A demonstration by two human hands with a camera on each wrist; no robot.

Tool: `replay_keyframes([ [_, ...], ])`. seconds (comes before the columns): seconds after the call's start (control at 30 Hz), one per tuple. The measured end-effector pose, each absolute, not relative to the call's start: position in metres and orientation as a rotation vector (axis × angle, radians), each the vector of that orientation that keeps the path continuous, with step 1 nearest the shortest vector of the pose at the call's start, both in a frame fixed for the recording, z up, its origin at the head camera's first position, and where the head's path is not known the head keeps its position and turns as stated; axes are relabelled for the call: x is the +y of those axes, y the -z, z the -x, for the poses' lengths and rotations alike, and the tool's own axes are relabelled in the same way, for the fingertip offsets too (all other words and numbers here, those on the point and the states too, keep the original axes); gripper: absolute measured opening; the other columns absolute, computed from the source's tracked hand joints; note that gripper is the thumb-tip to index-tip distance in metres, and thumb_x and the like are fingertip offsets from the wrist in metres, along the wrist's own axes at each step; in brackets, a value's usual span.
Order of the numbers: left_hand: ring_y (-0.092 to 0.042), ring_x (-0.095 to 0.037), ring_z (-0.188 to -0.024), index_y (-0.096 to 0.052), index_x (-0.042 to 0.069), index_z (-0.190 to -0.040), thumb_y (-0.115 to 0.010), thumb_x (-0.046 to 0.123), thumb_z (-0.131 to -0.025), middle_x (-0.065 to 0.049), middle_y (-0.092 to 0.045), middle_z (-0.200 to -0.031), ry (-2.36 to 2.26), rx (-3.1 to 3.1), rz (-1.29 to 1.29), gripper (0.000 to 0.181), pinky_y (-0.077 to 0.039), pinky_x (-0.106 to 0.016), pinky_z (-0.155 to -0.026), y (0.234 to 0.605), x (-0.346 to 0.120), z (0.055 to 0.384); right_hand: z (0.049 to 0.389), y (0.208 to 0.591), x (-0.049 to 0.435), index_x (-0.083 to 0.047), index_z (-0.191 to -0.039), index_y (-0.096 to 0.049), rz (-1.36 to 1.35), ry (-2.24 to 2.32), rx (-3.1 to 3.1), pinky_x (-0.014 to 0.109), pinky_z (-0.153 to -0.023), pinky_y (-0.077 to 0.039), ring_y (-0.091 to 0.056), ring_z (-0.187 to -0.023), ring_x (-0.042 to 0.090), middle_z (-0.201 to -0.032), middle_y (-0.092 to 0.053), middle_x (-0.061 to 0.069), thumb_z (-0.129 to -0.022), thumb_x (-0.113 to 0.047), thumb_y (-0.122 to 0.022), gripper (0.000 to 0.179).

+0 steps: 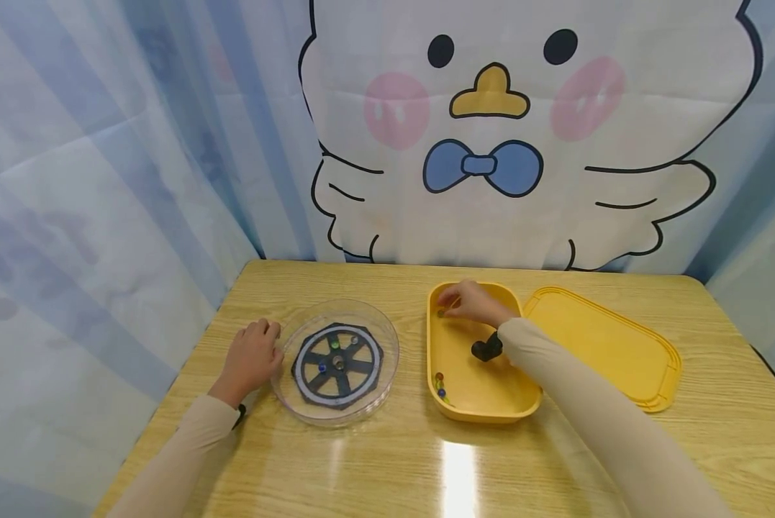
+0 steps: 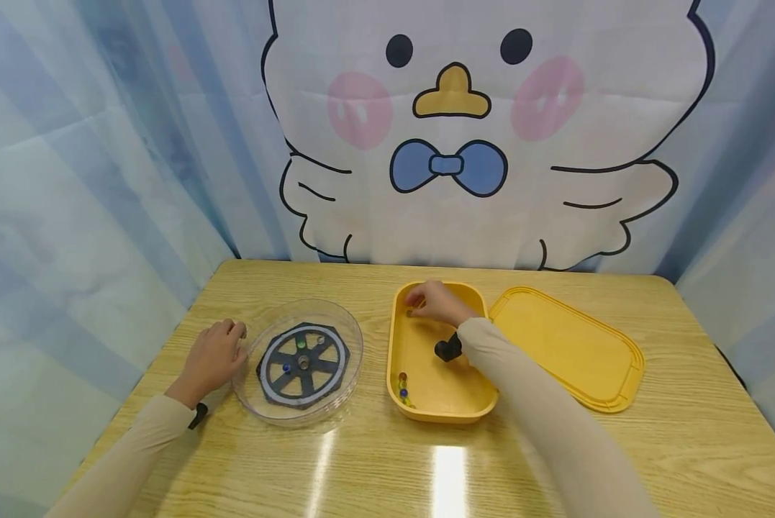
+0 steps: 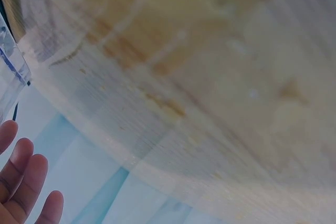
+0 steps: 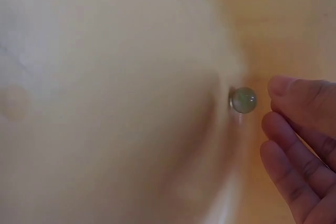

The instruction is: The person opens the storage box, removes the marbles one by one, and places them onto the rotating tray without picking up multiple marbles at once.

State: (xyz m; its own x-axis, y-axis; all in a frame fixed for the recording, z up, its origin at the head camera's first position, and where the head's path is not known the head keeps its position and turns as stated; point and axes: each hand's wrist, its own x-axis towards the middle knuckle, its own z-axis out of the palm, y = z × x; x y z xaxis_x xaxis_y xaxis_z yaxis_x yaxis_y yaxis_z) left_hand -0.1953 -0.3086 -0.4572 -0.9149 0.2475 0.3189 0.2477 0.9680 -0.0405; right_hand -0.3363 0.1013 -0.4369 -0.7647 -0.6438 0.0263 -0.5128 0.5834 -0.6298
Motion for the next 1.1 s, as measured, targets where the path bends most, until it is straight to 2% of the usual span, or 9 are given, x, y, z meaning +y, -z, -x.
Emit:
replay_keyframes([
  [0.47, -0.047, -0.026, -0.071, -0.054, 0.003, -0.092, -0.053, 0.009, -0.083, -0.012, -0.049, -0.083, 0.028, -2.809, 0.356, 0.010, -0.041, -0.043, -0.068, 0.453, -0.306, 0.193, 0.341, 0.451, 0.098, -0.002, -0.092, -0.072, 1.039, 0.811, 2.607, 0.034, -0.080, -0.054, -0.067, -0.088, 0.023, -0.093, -0.071, 0.011, -0.077, 0.001, -0.070, 0.016],
  [0.83, -0.048, -0.027, -0.072, -0.054, 0.003, -0.091, -0.053, 0.008, -0.083, -0.013, -0.050, -0.084, 0.032, -2.806, 0.358, 0.010, -0.042, -0.044, -0.069, 0.454, -0.307, 0.193, 0.338, 0.451, 0.095, -0.002, -0.092, -0.073, 1.042, 0.783, 2.611, 0.027, -0.071, -0.053, -0.064, -0.077, 0.015, -0.089, -0.072, 0.010, -0.077, 0.003, -0.069, 0.017],
  [1.1, -0.047, -0.026, -0.071, -0.054, 0.003, -0.091, -0.054, 0.008, -0.083, -0.013, -0.049, -0.084, 0.040, -2.797, 0.360, 0.009, -0.041, -0.043, -0.067, 0.455, -0.308, 0.193, 0.343, 0.456, 0.095, -0.001, -0.090, -0.073, 1.088, 0.774, 2.632, 0.027, -0.069, -0.053, -0.064, -0.075, 0.015, -0.086, -0.072, 0.010, -0.076, 0.002, -0.070, 0.015],
])
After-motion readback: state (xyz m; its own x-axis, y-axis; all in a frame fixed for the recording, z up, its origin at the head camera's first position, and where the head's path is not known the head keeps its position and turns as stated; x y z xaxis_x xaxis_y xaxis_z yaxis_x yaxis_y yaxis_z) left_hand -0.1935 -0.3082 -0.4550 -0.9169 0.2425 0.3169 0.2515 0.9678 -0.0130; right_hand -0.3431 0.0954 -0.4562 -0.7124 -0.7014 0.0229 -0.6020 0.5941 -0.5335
